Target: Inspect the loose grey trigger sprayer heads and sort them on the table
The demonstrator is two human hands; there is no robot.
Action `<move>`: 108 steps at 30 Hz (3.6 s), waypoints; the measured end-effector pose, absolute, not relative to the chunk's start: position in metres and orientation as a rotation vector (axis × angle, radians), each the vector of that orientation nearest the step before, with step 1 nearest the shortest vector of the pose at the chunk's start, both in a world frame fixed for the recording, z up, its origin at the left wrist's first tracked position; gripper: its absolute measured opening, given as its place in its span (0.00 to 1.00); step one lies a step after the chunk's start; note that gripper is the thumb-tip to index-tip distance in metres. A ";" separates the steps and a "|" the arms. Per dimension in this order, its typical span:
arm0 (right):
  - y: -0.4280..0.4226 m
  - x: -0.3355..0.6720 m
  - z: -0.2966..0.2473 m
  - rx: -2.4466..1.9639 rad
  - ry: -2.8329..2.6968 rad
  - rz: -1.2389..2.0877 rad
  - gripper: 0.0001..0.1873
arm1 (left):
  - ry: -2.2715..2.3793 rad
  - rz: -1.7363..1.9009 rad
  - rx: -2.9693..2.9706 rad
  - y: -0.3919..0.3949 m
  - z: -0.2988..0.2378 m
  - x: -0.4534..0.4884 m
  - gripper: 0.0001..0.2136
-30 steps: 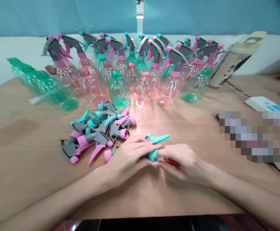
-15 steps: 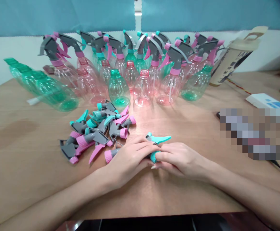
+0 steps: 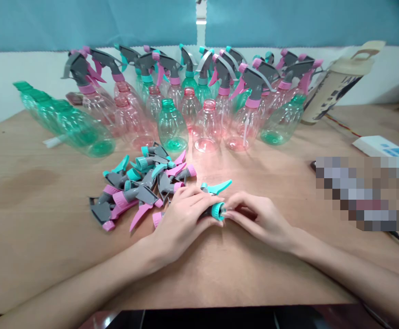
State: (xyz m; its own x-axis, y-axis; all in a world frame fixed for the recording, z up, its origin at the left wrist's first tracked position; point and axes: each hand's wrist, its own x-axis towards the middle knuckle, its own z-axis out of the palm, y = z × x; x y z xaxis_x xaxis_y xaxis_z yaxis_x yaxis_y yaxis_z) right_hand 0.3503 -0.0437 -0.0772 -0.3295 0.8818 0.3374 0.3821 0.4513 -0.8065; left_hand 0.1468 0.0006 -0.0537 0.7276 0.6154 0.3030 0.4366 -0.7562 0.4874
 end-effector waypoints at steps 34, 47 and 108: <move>-0.051 0.352 -0.064 -0.937 -1.776 0.617 0.04 | 0.726 0.726 2.390 -0.006 -0.051 0.148 0.16; -0.051 0.350 -0.058 -0.768 -1.909 0.220 0.18 | 0.744 0.683 2.321 -0.008 -0.048 0.148 0.17; -0.051 0.341 -0.064 -0.821 -1.998 -0.083 0.27 | 0.730 0.668 2.485 -0.009 -0.053 0.146 0.14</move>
